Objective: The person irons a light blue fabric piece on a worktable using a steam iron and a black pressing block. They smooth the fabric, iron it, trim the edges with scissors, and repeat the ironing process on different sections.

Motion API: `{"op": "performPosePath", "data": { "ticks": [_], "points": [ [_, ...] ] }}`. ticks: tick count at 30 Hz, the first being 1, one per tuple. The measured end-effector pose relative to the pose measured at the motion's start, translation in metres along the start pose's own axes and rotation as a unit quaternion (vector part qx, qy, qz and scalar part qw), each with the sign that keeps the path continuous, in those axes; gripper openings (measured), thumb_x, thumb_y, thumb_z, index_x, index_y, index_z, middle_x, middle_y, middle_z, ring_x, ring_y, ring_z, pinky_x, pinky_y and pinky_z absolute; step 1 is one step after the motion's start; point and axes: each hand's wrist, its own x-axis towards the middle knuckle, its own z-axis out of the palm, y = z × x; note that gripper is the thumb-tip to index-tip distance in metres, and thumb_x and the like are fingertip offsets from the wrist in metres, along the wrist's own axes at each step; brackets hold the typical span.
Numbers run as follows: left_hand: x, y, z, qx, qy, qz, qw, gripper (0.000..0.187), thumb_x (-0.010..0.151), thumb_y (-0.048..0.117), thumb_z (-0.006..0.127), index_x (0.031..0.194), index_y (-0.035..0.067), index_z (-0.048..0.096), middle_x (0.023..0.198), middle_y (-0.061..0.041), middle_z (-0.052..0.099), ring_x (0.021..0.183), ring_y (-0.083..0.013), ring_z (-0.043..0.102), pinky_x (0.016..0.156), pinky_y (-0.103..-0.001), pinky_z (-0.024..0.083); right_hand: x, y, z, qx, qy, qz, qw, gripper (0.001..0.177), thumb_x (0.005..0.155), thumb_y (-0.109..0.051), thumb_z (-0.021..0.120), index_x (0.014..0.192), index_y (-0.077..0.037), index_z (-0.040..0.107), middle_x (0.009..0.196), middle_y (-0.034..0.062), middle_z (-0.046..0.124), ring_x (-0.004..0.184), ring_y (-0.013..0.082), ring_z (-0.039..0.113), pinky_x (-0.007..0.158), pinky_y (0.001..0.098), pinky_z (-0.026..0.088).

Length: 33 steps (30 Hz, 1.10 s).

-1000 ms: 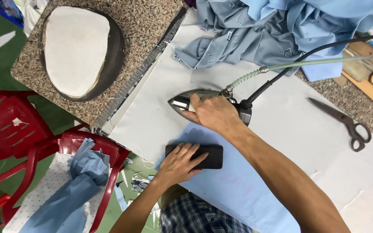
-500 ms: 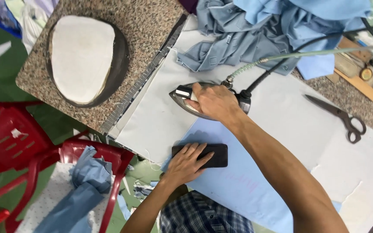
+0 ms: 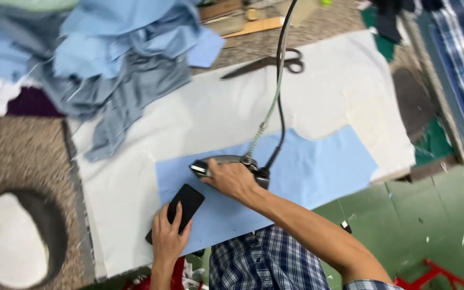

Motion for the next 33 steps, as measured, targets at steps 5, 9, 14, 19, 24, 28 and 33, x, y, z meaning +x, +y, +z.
{"op": "performPosePath", "data": {
  "ticks": [5, 9, 14, 19, 24, 28, 33],
  "points": [
    [0.066, 0.033, 0.025, -0.052, -0.054, 0.083, 0.994, 0.072, 0.091, 0.043, 0.071, 0.151, 0.015, 0.042, 0.141, -0.024, 0.050, 0.123, -0.0376, 0.052, 0.105, -0.050, 0.049, -0.067, 0.088, -0.042, 0.029, -0.096, 0.106, 0.989, 0.064, 0.105, -0.060, 0.035, 0.136, -0.005, 0.042, 0.063, -0.0011, 0.060, 0.044, 0.0181, 0.057, 0.033, 0.0342, 0.051],
    [0.111, 0.096, 0.045, -0.134, -0.055, 0.133, 0.980, 0.065, 0.081, 0.033, 0.082, 0.140, 0.018, 0.060, 0.132, -0.022, 0.055, 0.113, -0.0384, 0.057, 0.096, -0.050, 0.047, -0.108, 0.154, -0.068, 0.032, -0.039, 0.142, 0.989, 0.052, 0.099, -0.060, 0.046, 0.114, -0.010, 0.052, 0.094, 0.0240, 0.075, 0.090, 0.0430, 0.076, 0.079, 0.0533, 0.060],
    [0.136, 0.176, 0.068, -0.135, -0.069, 0.110, 0.982, 0.056, 0.087, 0.034, 0.077, 0.140, 0.026, 0.062, 0.133, -0.020, 0.055, 0.115, -0.0357, 0.056, 0.095, -0.047, 0.047, -0.110, 0.221, -0.088, -0.013, -0.017, 0.113, 0.993, 0.044, 0.102, -0.054, 0.047, 0.115, -0.012, 0.055, 0.094, 0.0196, 0.075, 0.087, 0.0364, 0.078, 0.076, 0.0460, 0.061],
    [0.147, 0.190, 0.067, -0.083, -0.093, 0.021, 0.992, 0.067, 0.082, 0.039, 0.079, 0.144, 0.031, 0.058, 0.133, -0.020, 0.055, 0.115, -0.0394, 0.058, 0.094, -0.051, 0.048, -0.111, 0.254, -0.079, 0.026, -0.028, 0.065, 0.997, 0.050, 0.101, -0.059, 0.046, 0.120, -0.013, 0.051, 0.098, 0.0197, 0.073, 0.089, 0.0380, 0.076, 0.077, 0.0492, 0.061],
    [0.124, 0.156, 0.055, 0.000, 0.046, -0.136, 0.990, 0.062, 0.078, 0.033, 0.083, 0.136, 0.020, 0.068, 0.123, -0.023, 0.060, 0.107, -0.0395, 0.060, 0.091, -0.048, 0.048, -0.177, 0.279, -0.059, -0.133, 0.109, -0.078, 0.982, 0.086, 0.079, -0.030, 0.079, 0.153, -0.006, 0.042, 0.137, 0.0254, 0.056, 0.124, 0.0398, 0.058, 0.099, 0.0498, 0.052],
    [0.115, 0.146, 0.051, 0.026, 0.077, -0.193, 0.978, 0.060, 0.082, 0.032, 0.083, 0.140, 0.023, 0.068, 0.122, -0.018, 0.059, 0.107, -0.0347, 0.057, 0.092, -0.045, 0.046, -0.194, 0.288, -0.038, -0.254, 0.186, -0.114, 0.942, 0.076, 0.081, -0.016, 0.073, 0.150, -0.003, 0.046, 0.147, 0.0286, 0.049, 0.126, 0.0405, 0.053, 0.102, 0.0468, 0.047],
    [0.116, 0.142, 0.052, 0.023, 0.078, -0.209, 0.974, 0.054, 0.086, 0.038, 0.080, 0.138, 0.025, 0.069, 0.122, -0.014, 0.058, 0.105, -0.0310, 0.056, 0.086, -0.043, 0.046, -0.189, 0.270, -0.067, -0.242, 0.189, -0.101, 0.946, 0.064, 0.081, -0.005, 0.071, 0.143, -0.002, 0.054, 0.124, 0.0231, 0.063, 0.107, 0.0367, 0.067, 0.090, 0.0427, 0.056]
  ]
}}
